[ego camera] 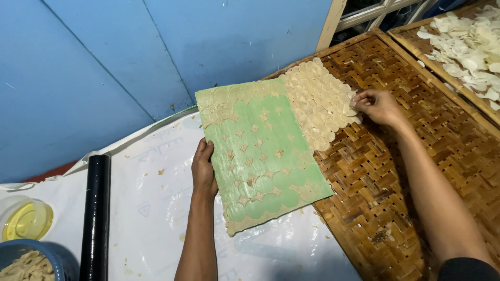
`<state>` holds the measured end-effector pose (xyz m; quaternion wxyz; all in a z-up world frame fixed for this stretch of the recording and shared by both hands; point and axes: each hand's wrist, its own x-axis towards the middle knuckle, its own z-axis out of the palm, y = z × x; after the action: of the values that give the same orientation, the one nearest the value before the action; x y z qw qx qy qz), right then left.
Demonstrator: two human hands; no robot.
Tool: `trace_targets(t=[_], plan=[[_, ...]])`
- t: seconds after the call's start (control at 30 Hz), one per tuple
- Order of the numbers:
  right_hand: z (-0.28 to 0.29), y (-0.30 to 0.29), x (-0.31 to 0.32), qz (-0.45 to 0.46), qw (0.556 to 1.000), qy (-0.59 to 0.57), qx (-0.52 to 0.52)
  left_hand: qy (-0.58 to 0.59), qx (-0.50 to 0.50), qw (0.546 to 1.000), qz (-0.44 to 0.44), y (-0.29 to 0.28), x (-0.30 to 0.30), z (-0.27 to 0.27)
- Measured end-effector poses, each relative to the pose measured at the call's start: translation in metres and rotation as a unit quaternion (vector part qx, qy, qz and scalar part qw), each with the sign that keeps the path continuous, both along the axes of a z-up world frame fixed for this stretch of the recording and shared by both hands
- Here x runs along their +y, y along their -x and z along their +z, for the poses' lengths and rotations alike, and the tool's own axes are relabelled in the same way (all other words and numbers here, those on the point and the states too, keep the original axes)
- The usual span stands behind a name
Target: Preparing and shaping small dough discs using a stencil board and a pressing tool.
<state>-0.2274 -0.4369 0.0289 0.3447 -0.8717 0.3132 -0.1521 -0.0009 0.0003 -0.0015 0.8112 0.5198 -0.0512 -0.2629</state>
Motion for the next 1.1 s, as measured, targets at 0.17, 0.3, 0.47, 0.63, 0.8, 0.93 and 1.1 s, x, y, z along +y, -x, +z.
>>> trace_targets(t=[0.17,0.3,0.47,0.63,0.8,0.93,1.1], plan=[[-0.045,-0.007,-0.028,-0.062,0.996,0.036,-0.058,0.021,0.012,1.000,0.001,-0.003,0.000,-0.002],[-0.087,-0.010,-0.069,-0.108,0.987,0.073,-0.093,0.031,0.019,0.999,-0.003,-0.006,0.000,-0.008],[-0.057,-0.007,-0.027,-0.090,0.977,0.174,-0.088,0.022,0.012,1.000,0.002,-0.002,0.000,-0.002],[-0.064,-0.011,-0.026,-0.084,0.960,0.265,-0.041,0.012,-0.001,1.000,0.001,-0.001,0.000,0.000],[-0.060,-0.015,-0.025,-0.087,0.964,0.230,-0.096,0.026,0.009,1.000,0.007,-0.003,-0.001,-0.007],[-0.079,-0.017,-0.043,-0.101,0.963,0.243,-0.064,0.026,0.008,1.000,0.003,-0.004,-0.001,-0.007],[-0.072,-0.013,-0.031,-0.099,0.962,0.243,-0.071,0.024,0.004,1.000,0.002,-0.004,-0.001,-0.007]])
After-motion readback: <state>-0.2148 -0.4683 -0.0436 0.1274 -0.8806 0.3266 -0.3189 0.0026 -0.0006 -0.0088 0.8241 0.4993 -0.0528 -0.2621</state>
